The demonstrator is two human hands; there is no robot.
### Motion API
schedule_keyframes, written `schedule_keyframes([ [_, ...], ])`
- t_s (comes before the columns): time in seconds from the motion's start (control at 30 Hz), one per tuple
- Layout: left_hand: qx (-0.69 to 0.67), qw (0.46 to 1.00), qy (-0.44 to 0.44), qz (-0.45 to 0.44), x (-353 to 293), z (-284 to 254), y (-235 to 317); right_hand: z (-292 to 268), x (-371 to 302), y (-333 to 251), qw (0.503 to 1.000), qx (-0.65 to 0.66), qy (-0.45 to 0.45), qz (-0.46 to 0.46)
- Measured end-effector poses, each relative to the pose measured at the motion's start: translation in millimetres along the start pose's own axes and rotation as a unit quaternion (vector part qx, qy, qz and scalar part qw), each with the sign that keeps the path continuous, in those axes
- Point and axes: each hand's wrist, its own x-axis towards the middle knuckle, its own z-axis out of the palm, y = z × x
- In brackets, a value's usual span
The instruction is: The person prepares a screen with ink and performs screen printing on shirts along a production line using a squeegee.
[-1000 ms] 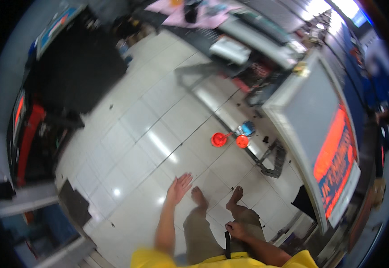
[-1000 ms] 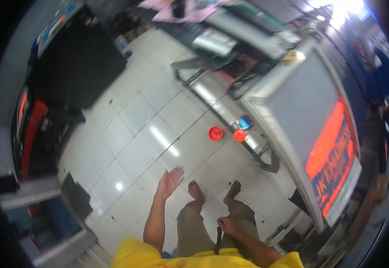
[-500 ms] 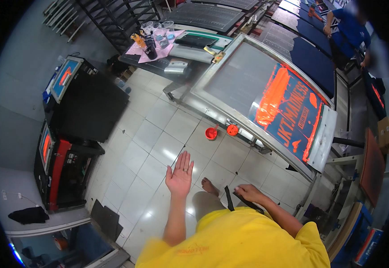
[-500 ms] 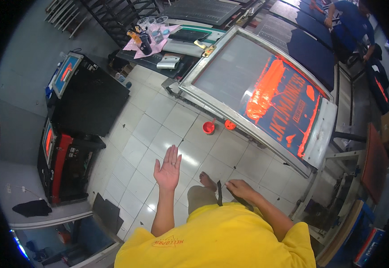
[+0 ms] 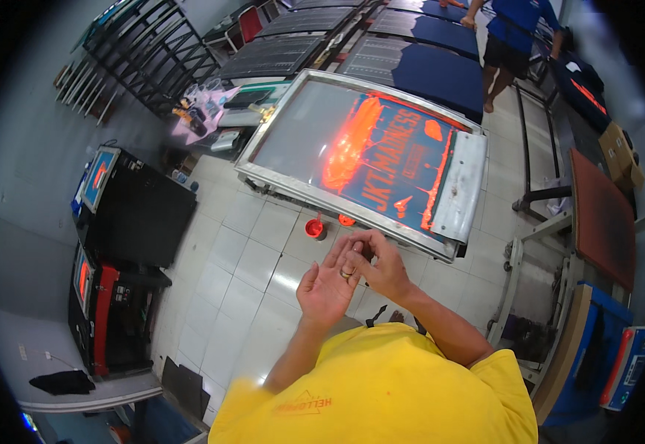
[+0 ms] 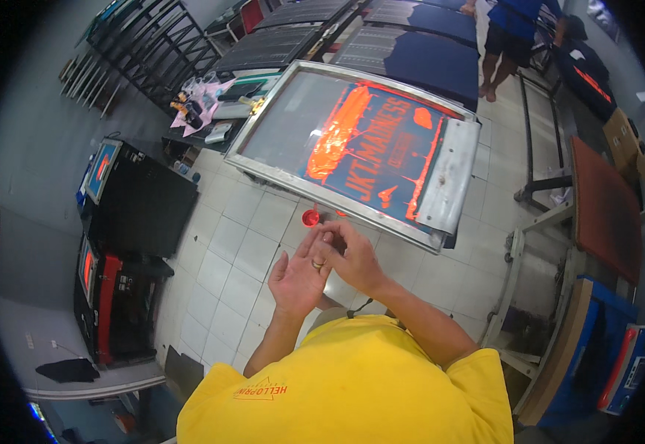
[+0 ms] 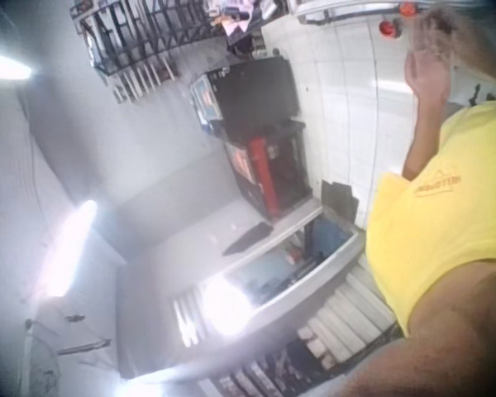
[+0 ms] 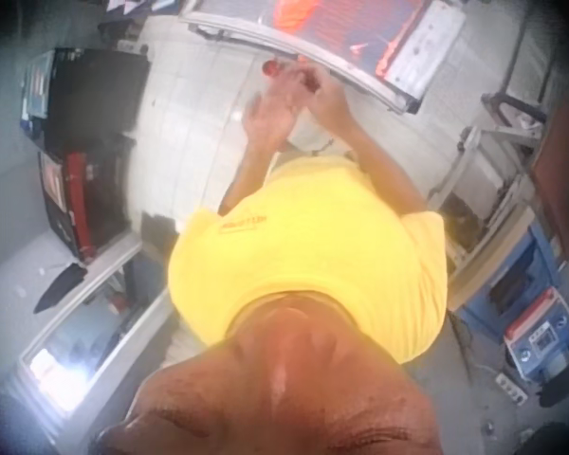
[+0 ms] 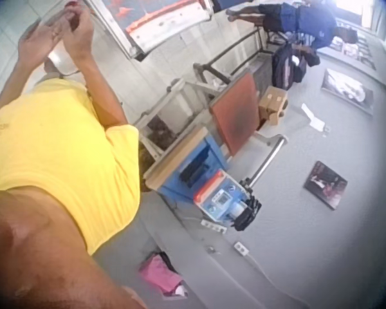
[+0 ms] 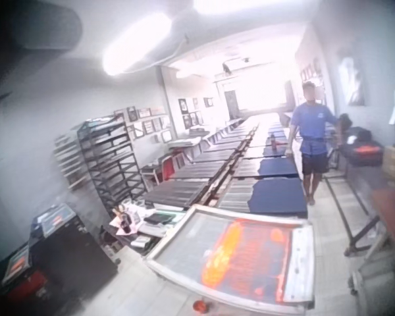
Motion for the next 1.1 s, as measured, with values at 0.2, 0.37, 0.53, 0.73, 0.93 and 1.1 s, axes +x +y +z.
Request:
schedule_keyframes([
  [0.2,0.034,0.998,-0.007,-0.045,10,25,-46,-59,-10,10,0.989,0.017,0.036,0.140],
  [0.37,0.002,0.999,-0.021,0.033,20,41,-72,-60,-26,24,0.963,0.246,0.093,0.060],
  [0.53,0.039,0.990,-0.047,0.130,35,52,-90,-21,-55,31,0.988,0.099,0.111,0.035],
  [0.73,0.063,0.977,-0.046,0.200,37,60,-96,-36,-64,18,0.986,0.141,-0.043,0.073],
  [0.93,0.070,0.965,-0.075,0.241,42,70,-94,-22,-62,3,0.992,0.127,-0.004,0.022],
  [1.1,-0.013,0.965,-0.065,0.254,61,77,-76,-38,-67,-5,0.975,0.128,-0.158,0.088],
])
